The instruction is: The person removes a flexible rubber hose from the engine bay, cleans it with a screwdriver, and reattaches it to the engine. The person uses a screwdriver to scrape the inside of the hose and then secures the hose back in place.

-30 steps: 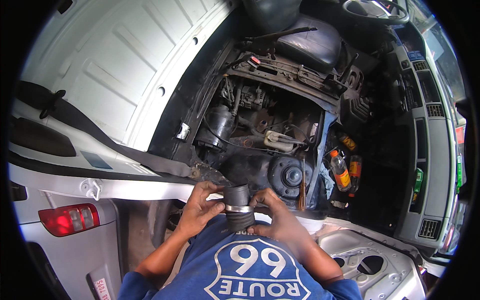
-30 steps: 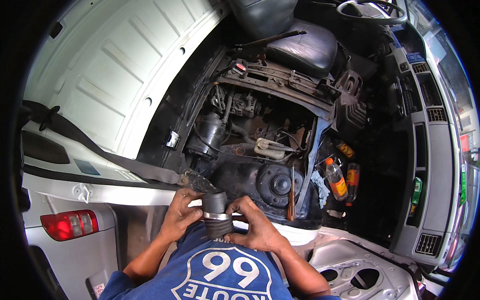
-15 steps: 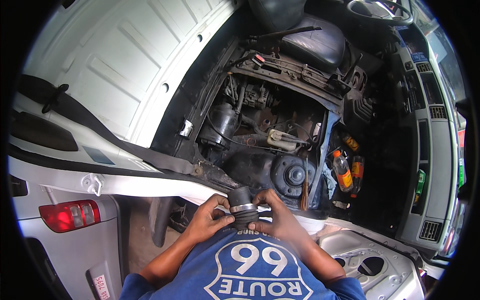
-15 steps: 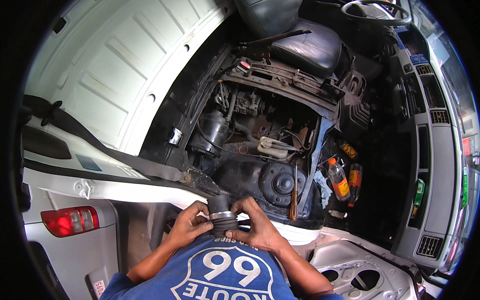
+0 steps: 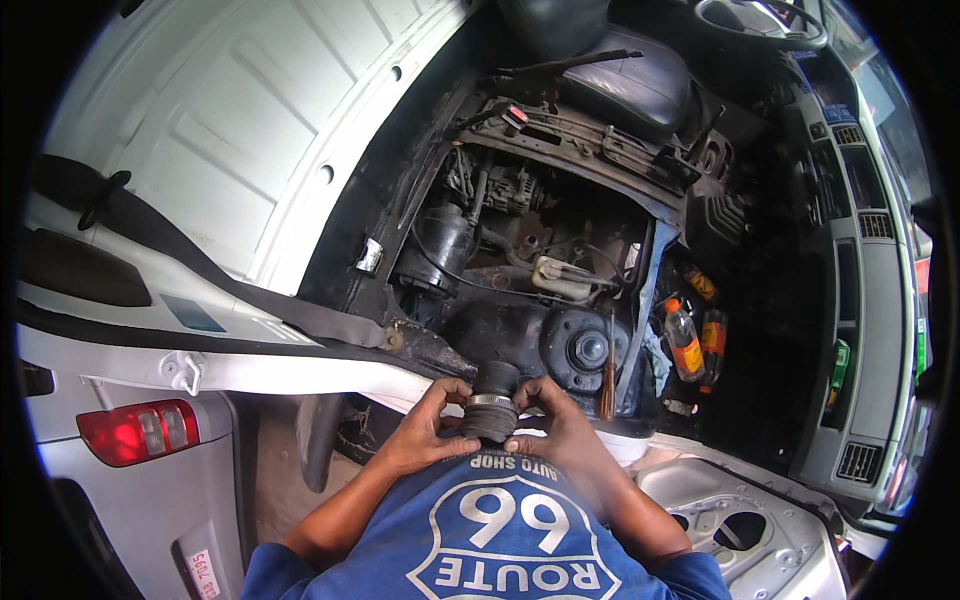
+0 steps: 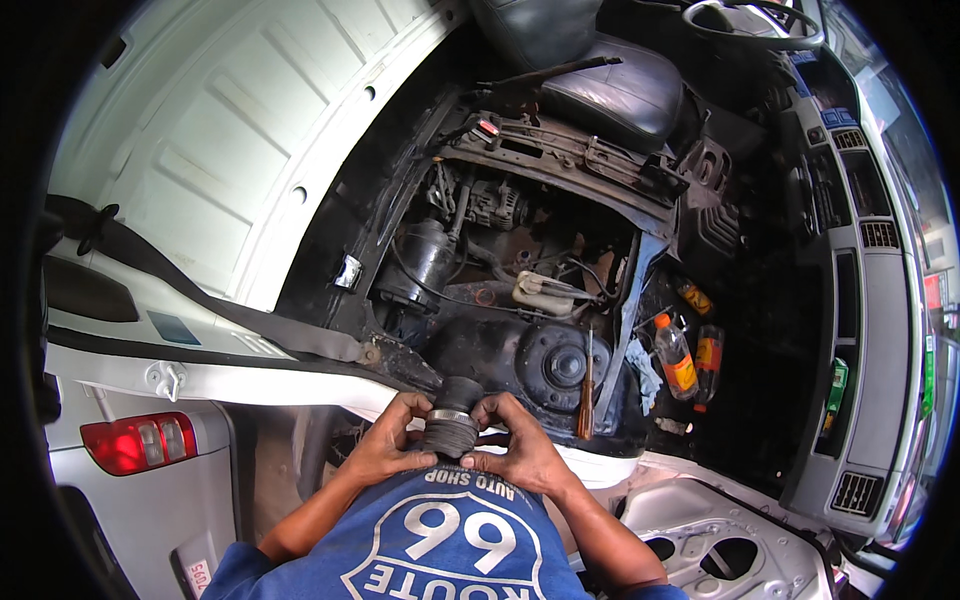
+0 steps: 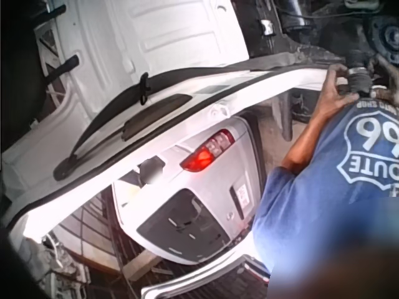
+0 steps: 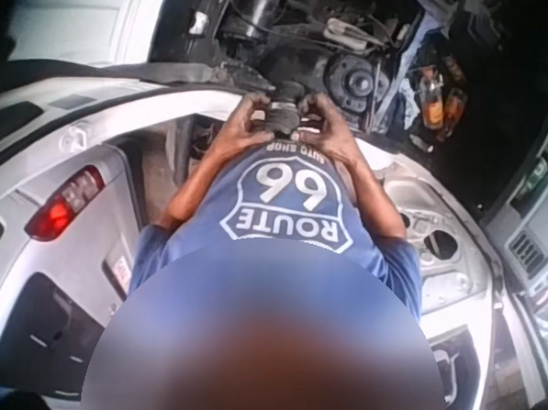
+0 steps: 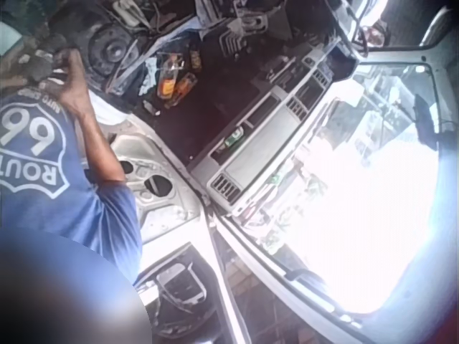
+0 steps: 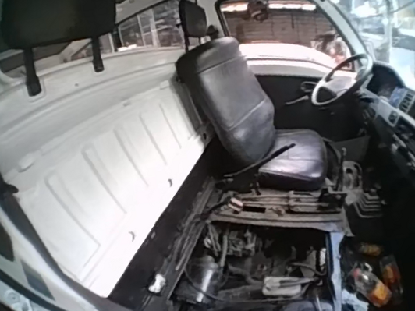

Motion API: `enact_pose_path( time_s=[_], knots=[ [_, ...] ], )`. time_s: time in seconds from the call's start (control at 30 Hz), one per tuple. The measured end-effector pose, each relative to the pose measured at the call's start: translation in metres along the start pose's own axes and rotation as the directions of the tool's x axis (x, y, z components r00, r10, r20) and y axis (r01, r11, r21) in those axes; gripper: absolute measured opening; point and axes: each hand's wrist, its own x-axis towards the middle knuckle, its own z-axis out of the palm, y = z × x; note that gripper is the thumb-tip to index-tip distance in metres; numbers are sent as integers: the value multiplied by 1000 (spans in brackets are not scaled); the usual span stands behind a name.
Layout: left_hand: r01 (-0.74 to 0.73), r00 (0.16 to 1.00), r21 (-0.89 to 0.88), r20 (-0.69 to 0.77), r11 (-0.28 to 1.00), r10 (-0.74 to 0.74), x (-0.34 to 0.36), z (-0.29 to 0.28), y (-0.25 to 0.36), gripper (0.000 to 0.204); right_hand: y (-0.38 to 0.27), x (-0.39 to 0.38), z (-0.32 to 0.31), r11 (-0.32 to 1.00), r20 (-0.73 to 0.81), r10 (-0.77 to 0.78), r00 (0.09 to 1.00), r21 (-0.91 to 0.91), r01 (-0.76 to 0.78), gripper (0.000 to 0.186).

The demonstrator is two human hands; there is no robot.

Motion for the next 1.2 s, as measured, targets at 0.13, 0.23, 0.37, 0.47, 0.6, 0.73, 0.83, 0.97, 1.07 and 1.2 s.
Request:
enact_pose_path(
  time_s=[0.13,0.23,0.37,0.47,0.6,0.73,0.83,0.97,1.07,1.2],
  knots=[
    [-19,999,78,31,997,16,0,-6,10,69,1,1,-4,999,34,35,999,36,-36,57],
    [-41,998,-42,37,998,42,5,-9,16,53,0,1,-2,969,86,55,995,236,-74,54],
    [-67,996,117,-51,991,73,4,3,17,26,-1,1,3,994,-2,27,1000,-106,-27,55],
    [22,993,130,-119,991,-7,1,8,17,21,-2,0,5,999,-13,17,1000,-49,-18,54],
    [112,983,124,-160,986,-92,-4,9,13,23,-3,0,9,985,-58,13,998,-172,-23,52],
    [32,992,67,-124,997,-23,-5,6,2,31,-4,3,13,986,-91,116,989,-113,-126,53],
    [5,998,51,-69,999,-1,-4,2,-7,38,-4,4,12,985,-82,124,989,-106,-133,55],
    [49,996,-72,-75,996,-54,-2,0,-13,43,0,4,11,990,-5,120,993,-68,-120,58],
    [28,998,-74,-53,997,-32,-2,-2,-14,45,8,8,13,987,-2,144,990,77,-144,58],
    [41,998,-34,-41,999,-42,-2,-5,-12,47,18,10,14,974,17,194,981,112,-195,59]
  ],
)
